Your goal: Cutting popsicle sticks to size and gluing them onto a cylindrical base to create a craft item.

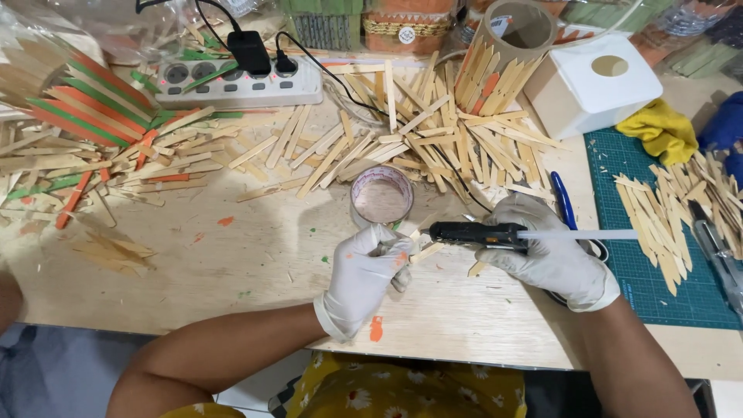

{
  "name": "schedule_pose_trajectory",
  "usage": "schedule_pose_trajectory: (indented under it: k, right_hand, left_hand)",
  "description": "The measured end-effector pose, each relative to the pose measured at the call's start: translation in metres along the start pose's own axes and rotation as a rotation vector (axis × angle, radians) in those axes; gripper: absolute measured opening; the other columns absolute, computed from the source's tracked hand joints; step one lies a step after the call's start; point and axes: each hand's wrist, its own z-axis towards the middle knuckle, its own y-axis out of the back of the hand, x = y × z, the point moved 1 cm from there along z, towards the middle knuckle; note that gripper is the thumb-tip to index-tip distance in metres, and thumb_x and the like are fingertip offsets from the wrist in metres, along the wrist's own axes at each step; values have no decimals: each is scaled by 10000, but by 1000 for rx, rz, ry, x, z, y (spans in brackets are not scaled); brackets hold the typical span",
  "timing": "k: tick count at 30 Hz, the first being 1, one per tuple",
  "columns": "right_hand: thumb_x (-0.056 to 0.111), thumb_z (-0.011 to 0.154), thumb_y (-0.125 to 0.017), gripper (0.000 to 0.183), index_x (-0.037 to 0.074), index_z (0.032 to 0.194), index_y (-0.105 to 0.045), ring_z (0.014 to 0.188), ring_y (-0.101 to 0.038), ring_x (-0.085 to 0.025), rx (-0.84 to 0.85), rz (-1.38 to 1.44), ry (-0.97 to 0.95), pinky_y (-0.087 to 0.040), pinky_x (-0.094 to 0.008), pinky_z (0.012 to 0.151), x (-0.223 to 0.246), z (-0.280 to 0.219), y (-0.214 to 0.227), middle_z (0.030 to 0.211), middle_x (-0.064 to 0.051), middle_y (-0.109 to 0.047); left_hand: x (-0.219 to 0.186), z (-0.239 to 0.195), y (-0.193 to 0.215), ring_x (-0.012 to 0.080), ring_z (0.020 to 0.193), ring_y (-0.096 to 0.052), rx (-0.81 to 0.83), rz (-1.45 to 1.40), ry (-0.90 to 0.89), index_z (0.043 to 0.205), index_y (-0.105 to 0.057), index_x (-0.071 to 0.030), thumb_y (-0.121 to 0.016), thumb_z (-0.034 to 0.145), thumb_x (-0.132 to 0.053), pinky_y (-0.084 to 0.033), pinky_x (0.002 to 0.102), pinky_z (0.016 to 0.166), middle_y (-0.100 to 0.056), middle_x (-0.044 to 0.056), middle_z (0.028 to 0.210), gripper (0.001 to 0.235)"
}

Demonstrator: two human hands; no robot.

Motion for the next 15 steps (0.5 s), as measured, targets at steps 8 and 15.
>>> schedule_pose_trajectory:
  k: [8,15]
  right_hand:
    - [318,766,-869,342,45,917,-729,829,-662,-359,-19,22,-69,-542,-466,762,-6,-6,3,880,-166,-652]
    - [374,805,-825,357,46,881,-706,799,-645,-369,1,-38,-20,-547,-453,729,6,4,1,856,-157,-611]
  left_hand:
    - [-1,0,1,215,493,-683,-8,27,6,856,-706,75,-755,873,20,-590,317,401,-635,200,588,75]
    - [-2,-2,2,191,501,-680,5,84,-10,850,-715,72,-756,885,-1,-600,294,425,-648,197,570,90]
